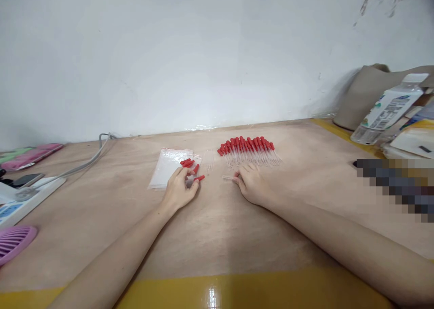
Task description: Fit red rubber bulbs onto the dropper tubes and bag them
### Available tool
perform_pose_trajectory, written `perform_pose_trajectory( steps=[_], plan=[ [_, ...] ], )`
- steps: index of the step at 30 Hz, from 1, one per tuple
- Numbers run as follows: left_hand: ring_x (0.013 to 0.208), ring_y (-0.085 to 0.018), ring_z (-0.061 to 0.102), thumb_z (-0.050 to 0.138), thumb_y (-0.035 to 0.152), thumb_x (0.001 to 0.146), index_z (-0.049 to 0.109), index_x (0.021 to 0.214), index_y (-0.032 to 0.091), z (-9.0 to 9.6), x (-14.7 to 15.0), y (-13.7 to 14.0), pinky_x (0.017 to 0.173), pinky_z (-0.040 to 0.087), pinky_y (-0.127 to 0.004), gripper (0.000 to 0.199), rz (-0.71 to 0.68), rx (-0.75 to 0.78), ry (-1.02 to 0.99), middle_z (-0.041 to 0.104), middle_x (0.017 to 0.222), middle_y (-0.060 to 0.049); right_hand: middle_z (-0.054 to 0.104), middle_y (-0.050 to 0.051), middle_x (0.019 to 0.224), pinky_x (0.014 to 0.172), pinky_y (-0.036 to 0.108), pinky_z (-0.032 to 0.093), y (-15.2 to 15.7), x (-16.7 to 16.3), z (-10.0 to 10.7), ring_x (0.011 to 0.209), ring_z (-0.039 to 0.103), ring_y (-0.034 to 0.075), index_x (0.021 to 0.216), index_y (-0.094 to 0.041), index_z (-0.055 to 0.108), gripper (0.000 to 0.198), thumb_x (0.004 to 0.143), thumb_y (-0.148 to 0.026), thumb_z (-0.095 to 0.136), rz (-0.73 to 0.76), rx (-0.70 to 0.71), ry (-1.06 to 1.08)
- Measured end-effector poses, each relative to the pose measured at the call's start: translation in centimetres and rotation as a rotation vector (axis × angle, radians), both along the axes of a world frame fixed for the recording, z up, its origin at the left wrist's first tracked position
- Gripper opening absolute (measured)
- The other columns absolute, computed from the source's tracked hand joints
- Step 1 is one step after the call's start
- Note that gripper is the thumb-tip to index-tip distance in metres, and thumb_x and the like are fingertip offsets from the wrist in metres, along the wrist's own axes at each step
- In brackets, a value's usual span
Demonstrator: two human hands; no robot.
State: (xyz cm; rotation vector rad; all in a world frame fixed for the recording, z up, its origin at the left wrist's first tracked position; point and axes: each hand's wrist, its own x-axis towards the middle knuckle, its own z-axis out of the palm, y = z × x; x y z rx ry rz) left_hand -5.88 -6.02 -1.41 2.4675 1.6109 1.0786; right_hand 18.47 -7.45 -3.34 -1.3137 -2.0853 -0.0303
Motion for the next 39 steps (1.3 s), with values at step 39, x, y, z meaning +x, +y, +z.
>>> perform_pose_trajectory(
  steps=[39],
  plan=[
    [0.049,-0.009,0.053,0.05,0.034,0.084,0.064,0.085,0.015,-1.2,3.4,-2.3,0.049,0.045,-0.019,0.024,-0.408,-0.397,-0.28,0.058,0.059,0.001,0.065,0.002,0.08,0.07,0.032,0.028,0.0,0.6,0.7,0.067,0.053,0.012,0.094,-0.022,0.065,0.021,0.087,-0.017,0.045,0.425,0.207,-0.025]
  ],
)
